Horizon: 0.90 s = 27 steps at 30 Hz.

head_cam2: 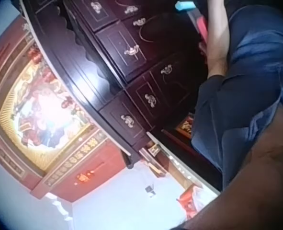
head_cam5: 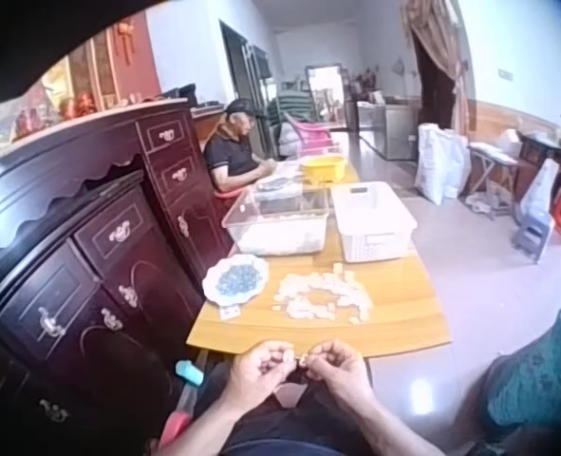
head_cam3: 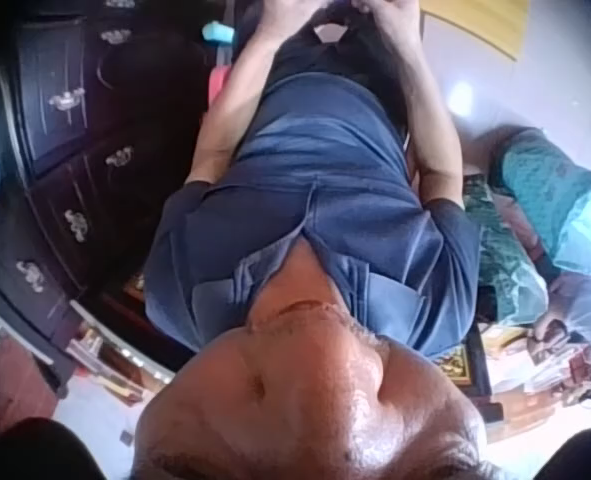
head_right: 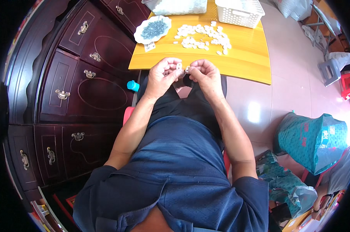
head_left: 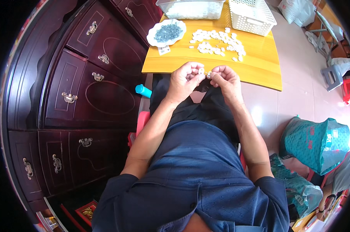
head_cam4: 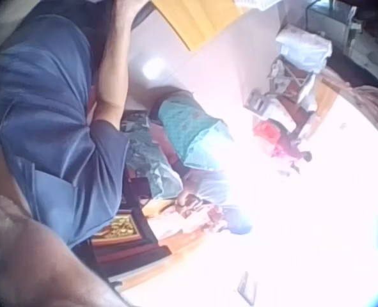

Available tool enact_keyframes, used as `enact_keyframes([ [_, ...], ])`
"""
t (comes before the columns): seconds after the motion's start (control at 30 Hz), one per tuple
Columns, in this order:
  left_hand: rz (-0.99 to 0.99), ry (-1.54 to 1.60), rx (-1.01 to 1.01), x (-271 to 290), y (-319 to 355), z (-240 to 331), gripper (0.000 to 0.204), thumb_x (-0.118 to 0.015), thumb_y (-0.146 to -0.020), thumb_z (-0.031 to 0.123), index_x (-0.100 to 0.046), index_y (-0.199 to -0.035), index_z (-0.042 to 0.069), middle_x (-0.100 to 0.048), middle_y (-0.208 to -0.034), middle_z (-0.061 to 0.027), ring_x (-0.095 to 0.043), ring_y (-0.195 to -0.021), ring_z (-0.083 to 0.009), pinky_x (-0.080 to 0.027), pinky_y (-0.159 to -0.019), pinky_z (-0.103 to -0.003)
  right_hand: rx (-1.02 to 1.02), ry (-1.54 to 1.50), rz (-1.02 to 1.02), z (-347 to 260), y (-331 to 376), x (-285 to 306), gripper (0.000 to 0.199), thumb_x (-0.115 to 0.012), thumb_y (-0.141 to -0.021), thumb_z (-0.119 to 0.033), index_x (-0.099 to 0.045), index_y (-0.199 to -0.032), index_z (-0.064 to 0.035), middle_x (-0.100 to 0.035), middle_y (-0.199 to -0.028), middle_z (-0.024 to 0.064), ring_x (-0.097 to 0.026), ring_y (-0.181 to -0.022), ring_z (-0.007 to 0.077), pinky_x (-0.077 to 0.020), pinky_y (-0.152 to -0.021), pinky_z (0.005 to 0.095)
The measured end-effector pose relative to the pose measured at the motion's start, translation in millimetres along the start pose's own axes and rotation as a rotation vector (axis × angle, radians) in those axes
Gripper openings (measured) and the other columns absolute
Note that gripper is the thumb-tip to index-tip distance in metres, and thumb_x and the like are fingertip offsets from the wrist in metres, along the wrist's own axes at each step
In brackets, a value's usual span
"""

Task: Manually inserting small metal pins into white plastic components at a workbench.

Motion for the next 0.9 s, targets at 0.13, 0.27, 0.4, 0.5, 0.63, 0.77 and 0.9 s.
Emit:
enact_keyframes([
  [0.13,0.002,0.232,0.137,2.7,-0.7,-2.1,0.025,-0.069,-0.094,0.005,-0.062,-0.118,0.001,-0.07,-0.093,-0.0032,-0.062,-0.074,-0.0049,-0.052,-0.067,-0.019,0.014,-0.016,0.038,-6.6,1.0,1.1,0.009,-0.068,-0.094,-0.007,-0.065,-0.102,-0.0042,-0.069,-0.086,0.0018,-0.062,-0.069,0.0074,-0.0464,-0.064,0.0198],
  [0.27,-0.041,0.486,0.216,2.4,1.0,-7.4,0.026,-0.07,-0.093,0.007,-0.062,-0.117,0.003,-0.07,-0.094,-0.0031,-0.063,-0.075,-0.0061,-0.052,-0.067,-0.02,0.005,-0.043,0.023,-9.7,2.5,-2.0,0.009,-0.068,-0.093,-0.006,-0.065,-0.101,-0.0044,-0.068,-0.084,0.0011,-0.062,-0.069,0.0073,-0.0464,-0.064,0.0202],
  [0.4,-0.049,0.35,0.151,-1.1,1.9,-0.2,0.025,-0.071,-0.093,0.007,-0.063,-0.117,0.003,-0.069,-0.095,-0.0015,-0.063,-0.078,-0.0057,-0.052,-0.069,-0.02,0.009,-0.039,-0.012,-11.4,4.3,-6.7,0.009,-0.069,-0.093,-0.006,-0.065,-0.1,-0.0044,-0.067,-0.083,0.0003,-0.061,-0.068,0.0072,-0.0462,-0.063,0.0202],
  [0.5,-0.034,0.279,0.113,-1.9,0.7,3.2,0.025,-0.071,-0.093,0.006,-0.063,-0.117,0.003,-0.067,-0.096,0.0001,-0.063,-0.08,-0.005,-0.052,-0.07,-0.02,0.022,-0.053,-0.019,-12.6,4.4,-6.6,0.008,-0.069,-0.092,-0.006,-0.065,-0.099,-0.0044,-0.066,-0.082,-0.0002,-0.061,-0.068,0.0069,-0.0461,-0.063,0.0201],
  [0.63,-0.044,0.249,0.091,-2.8,0.1,4.9,0.026,-0.071,-0.092,0.005,-0.063,-0.117,0.002,-0.066,-0.096,0.001,-0.063,-0.08,-0.0047,-0.051,-0.071,-0.02,0.017,-0.057,0.004,-14.4,4.8,-7.3,0.007,-0.07,-0.091,-0.004,-0.065,-0.096,-0.0043,-0.066,-0.078,-0.0015,-0.059,-0.067,0.0037,-0.0457,-0.063,0.0181],
  [0.77,-0.049,0.233,0.069,-3.4,0.5,3.3,0.028,-0.071,-0.092,0.004,-0.062,-0.118,0.001,-0.067,-0.096,0.0005,-0.063,-0.081,-0.0048,-0.051,-0.071,-0.02,0.025,-0.039,-0.011,-12.6,4.1,-6.6,0.007,-0.07,-0.091,-0.004,-0.065,-0.097,-0.0038,-0.067,-0.078,-0.0015,-0.059,-0.067,0.0035,-0.0459,-0.062,0.0179],
  [0.9,-0.055,0.214,0.049,-3.5,0.8,2.7,0.028,-0.071,-0.092,0.003,-0.062,-0.119,0.0,-0.068,-0.097,-0.0006,-0.064,-0.082,-0.0054,-0.051,-0.072,-0.02,0.019,-0.029,-0.01,-13.8,4.8,-7.9,0.007,-0.07,-0.091,-0.003,-0.065,-0.097,-0.0036,-0.067,-0.078,-0.0015,-0.059,-0.067,0.0033,-0.0462,-0.063,0.0179],
])
Point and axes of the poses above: each hand's wrist, its own y-axis away from the middle knuckle, its own x-axis out of the back of the hand, z = x × y, the point moved 5 cm from there along -y, towards the middle knuckle
